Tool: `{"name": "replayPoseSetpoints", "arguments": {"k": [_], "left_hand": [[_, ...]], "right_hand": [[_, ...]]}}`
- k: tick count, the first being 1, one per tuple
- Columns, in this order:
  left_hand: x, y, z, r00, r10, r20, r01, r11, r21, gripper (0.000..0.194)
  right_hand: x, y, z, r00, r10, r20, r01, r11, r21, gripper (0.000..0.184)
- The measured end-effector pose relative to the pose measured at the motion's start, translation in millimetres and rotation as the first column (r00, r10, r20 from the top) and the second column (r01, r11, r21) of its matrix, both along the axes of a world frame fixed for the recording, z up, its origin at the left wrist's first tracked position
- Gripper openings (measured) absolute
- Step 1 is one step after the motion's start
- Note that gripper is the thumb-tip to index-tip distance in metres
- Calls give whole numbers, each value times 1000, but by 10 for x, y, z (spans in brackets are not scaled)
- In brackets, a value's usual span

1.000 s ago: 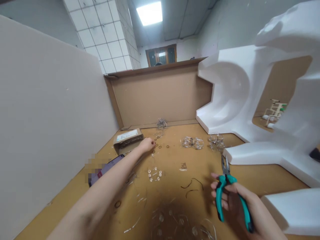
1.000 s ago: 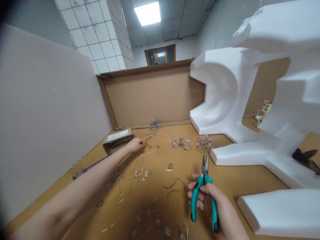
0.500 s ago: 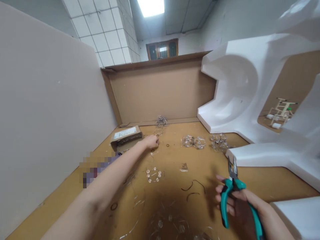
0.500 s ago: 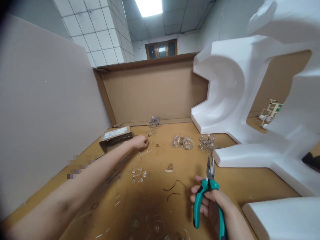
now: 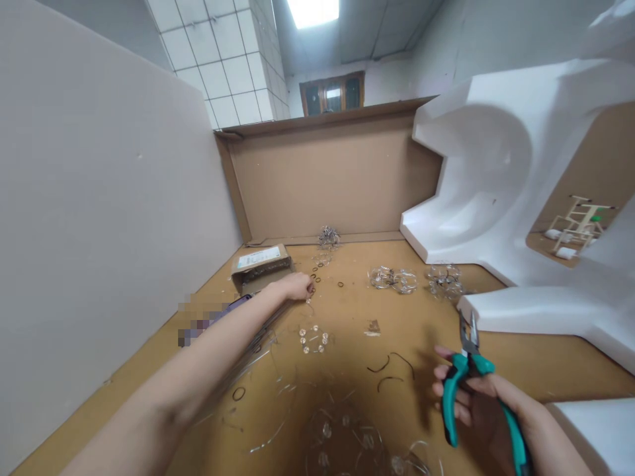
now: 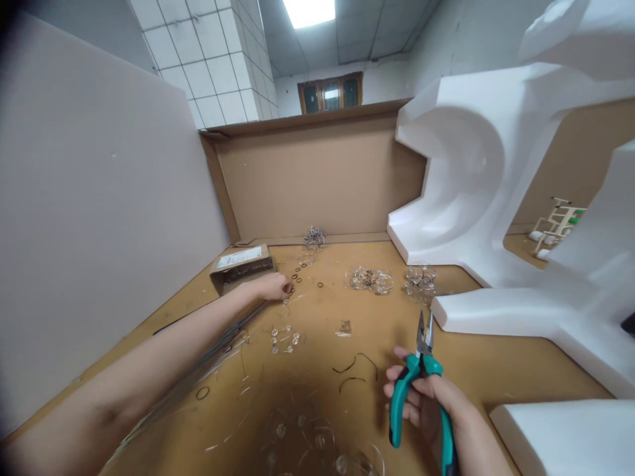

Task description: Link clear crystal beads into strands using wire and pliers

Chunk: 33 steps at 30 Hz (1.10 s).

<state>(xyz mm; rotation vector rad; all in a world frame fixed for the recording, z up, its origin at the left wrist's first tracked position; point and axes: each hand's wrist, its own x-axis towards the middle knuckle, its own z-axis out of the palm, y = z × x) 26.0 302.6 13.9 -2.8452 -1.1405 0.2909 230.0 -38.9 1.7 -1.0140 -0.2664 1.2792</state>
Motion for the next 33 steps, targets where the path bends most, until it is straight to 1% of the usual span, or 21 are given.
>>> {"name": "replayPoseSetpoints", "arguments": {"k": [8,13,17,22,27,30,33], "left_hand": [[-11,-27,3,999,-35,-2,35,998,54,20],[10,-32,5,998,-66,5,65,996,68,19],[30,-49,24,998,-67,14,66,996,67,21],[63,-42,43,999,-43,-1,43,998,35,21],[99,24,10,1000,-11,-7,11,1000,0,16],[99,79,-21,1000,18,13,-18,999,-34,12],[71,112,-20,997,47,64,-42,995,-87,8]], "right_hand": [[17,-14,-17,1000,14,18,-14,1000,16,48],[12,-4,2,1000,11,18,-11,1000,2,50],[2,-2,14,1000,5,26,-5,1000,-8,48],[2,-2,7,1000,16,15,-17,1000,13,41],[24,0,17,999,-5,38,5,1000,10,39],[32,4,42,998,-35,55,35,999,12,40],[28,5,70,996,-54,76,54,999,4,43]]}}
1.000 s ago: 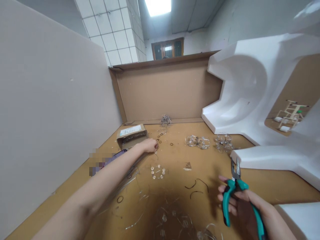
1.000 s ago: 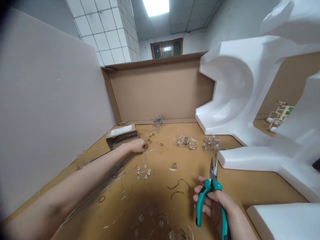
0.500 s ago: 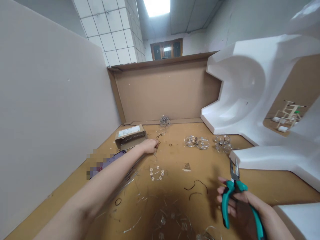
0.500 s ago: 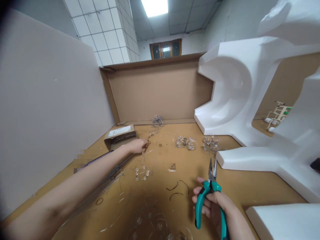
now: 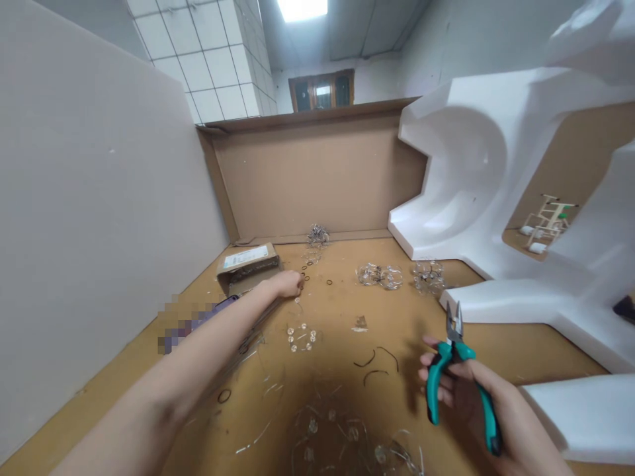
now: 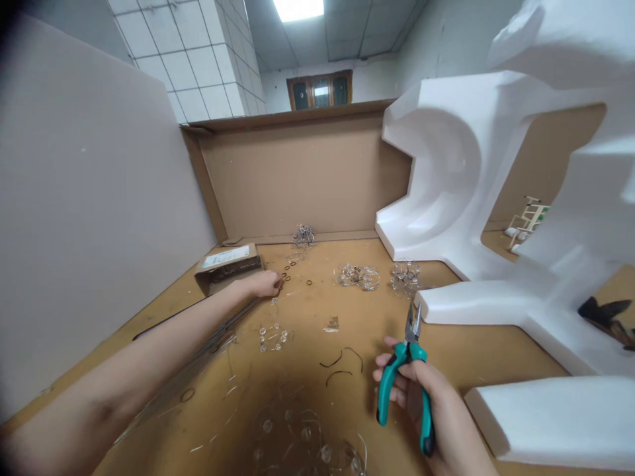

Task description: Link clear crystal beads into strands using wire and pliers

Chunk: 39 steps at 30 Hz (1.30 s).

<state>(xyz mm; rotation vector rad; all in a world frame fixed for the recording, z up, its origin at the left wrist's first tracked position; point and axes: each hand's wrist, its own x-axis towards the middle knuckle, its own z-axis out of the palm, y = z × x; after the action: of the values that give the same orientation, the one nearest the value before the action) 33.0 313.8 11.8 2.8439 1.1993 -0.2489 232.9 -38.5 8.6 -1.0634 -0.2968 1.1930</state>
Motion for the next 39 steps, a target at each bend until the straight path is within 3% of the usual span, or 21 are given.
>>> {"name": "replayPoseSetpoints", "arguments": {"k": [4,7,11,16,19,21,27,34,39], "left_hand": [[-66,3,52,991,52,122,-38,993,-110,21],[-102,-2,83,964,100,245,-42,972,-232,17],[-84,-69,111,906,148,397,36,906,-421,2],[40,-386,226,827,182,532,166,825,-541,12],[141,-649,299,800,181,572,218,800,-559,24],[207,-811,313,794,175,582,224,806,-548,16],[352,-1173,247,783,143,605,101,931,-351,5],[621,-1431,346,780,121,614,31,973,-231,2],[949,-1647,475,747,179,641,111,916,-385,6]], "right_hand": [[-11,-3,9,1000,-3,12,3,1000,1,44],[-11,-4,1,1000,15,3,-15,1000,16,42],[-14,-3,-4,1000,14,16,-14,1000,15,41],[-41,15,-4,988,-17,156,17,1000,1,41],[-39,32,-2,939,-72,336,78,997,-3,31],[-25,43,-1,900,-53,433,64,998,-10,24],[-36,30,13,784,0,621,3,1000,-4,22],[-164,-76,128,879,296,372,-348,934,77,38],[-183,-106,169,873,417,251,-457,880,127,38]]}}
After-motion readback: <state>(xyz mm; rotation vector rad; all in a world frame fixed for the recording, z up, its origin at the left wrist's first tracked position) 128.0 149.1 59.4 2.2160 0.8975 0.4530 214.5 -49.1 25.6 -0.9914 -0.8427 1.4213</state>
